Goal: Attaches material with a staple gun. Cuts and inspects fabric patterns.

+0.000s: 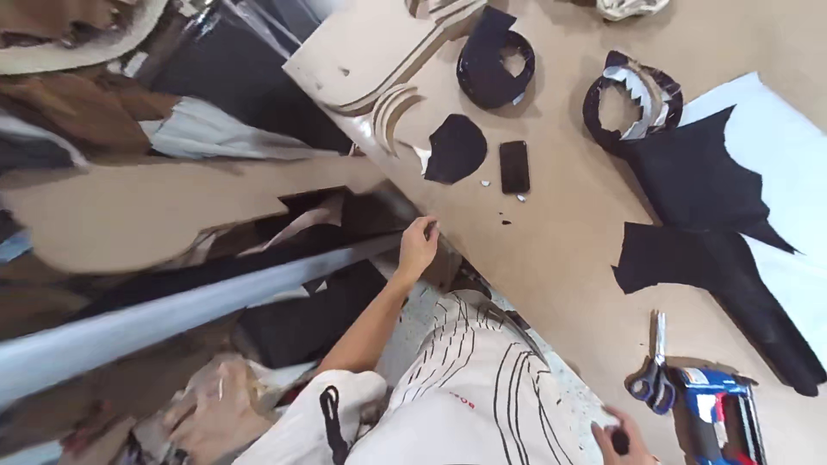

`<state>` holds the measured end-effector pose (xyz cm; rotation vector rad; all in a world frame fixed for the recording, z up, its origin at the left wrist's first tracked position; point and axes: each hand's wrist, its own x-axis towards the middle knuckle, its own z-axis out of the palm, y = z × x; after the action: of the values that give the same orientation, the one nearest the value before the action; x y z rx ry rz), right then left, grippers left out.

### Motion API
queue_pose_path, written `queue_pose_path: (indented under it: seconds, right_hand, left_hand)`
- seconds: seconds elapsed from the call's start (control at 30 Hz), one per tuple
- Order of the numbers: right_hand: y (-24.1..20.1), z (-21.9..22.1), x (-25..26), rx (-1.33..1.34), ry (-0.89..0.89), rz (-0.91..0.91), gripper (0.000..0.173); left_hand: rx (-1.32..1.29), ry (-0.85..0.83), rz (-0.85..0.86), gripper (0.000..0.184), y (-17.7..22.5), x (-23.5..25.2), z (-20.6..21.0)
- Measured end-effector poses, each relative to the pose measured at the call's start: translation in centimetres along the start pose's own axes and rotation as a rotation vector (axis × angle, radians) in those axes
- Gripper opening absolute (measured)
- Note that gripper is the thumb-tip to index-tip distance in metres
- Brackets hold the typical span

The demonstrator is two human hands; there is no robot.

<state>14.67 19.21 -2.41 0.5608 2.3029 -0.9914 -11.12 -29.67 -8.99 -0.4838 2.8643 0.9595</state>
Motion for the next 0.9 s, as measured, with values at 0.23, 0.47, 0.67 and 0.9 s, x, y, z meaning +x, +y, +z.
queue_pose_path:
  seconds: [0.23,0.47,0.67,0.9]
  right_hand:
    - [-26.6,7.4,14.0,0.638,0.061,-0.392,0.042]
    - [-37.4,8.6,20.3,-0.412,0.284,-0.470,0.037]
    - [-38.7,3.2,26.3,-0.123,0.225,-0.459,0.040]
    - [-37.9,-5.0,35.0,-0.313,0.507,-0.179,0.033]
  left_hand:
    - [-0.701,-1.098,0.013,0.048,9.2,9.2,1.0]
    - [-1.334,-1.067,-0.171,0.043,11.8,10.4,1.1]
    - [-0.848,-0.795,-0.015,0.045,11.8,19.0,1.2]
    - [-0.167,-0.434,0.420,0.049,17.5,32.8,5.4]
